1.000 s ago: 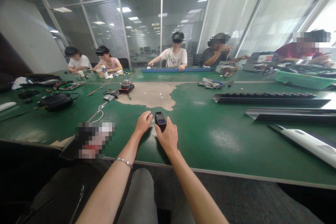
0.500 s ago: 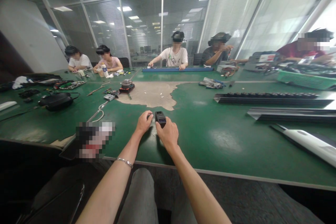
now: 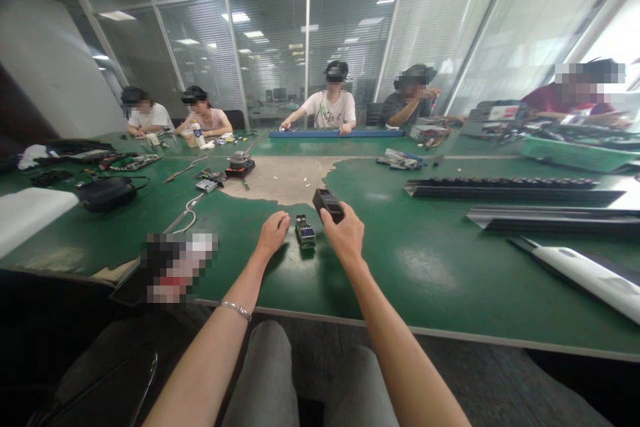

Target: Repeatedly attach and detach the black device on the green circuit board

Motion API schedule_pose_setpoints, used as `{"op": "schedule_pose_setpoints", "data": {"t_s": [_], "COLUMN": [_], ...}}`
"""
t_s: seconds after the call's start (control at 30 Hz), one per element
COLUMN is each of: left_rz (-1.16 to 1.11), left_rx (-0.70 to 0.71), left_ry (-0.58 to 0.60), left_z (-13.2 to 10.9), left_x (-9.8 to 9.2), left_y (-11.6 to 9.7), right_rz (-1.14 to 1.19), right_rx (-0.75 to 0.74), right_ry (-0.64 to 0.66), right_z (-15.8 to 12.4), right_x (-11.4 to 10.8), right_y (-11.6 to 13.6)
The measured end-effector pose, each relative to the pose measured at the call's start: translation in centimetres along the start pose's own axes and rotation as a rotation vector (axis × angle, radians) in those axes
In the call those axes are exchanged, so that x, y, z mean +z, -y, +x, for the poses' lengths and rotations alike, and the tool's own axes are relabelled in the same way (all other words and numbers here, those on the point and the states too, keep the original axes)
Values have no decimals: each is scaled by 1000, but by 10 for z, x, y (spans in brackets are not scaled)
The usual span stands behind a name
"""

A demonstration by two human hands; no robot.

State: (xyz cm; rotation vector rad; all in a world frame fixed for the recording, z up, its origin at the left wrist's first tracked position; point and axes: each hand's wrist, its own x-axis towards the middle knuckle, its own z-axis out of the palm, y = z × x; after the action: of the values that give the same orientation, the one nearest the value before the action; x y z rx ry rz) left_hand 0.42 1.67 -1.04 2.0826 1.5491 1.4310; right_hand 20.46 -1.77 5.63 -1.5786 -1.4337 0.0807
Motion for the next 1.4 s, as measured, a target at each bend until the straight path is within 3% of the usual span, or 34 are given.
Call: {"op": "schedule_pose_setpoints", "data": {"t_s": [0.17, 0.33, 0.73, 1.03, 1.4], "left_rz": [14, 14, 16, 18, 8], "left_rx": [-15, -30, -21, -26, -31], "left_ry": [9, 15, 13, 21, 15], "left_z": [0, 1, 1, 0, -1], "left_x": [1, 2, 3, 2, 2], "left_y": [1, 2, 0, 0, -1], "right_rz": [-88, -123, -214, -212, -209], "right_rx": [30, 39, 31, -58, -22], "right_ry": [27, 66, 128, 55, 87], "right_z": [-12, -22, -30, -33, -36], "right_x": [6, 14, 19, 19, 16], "right_y": [-38, -54, -59, -60, -58]}}
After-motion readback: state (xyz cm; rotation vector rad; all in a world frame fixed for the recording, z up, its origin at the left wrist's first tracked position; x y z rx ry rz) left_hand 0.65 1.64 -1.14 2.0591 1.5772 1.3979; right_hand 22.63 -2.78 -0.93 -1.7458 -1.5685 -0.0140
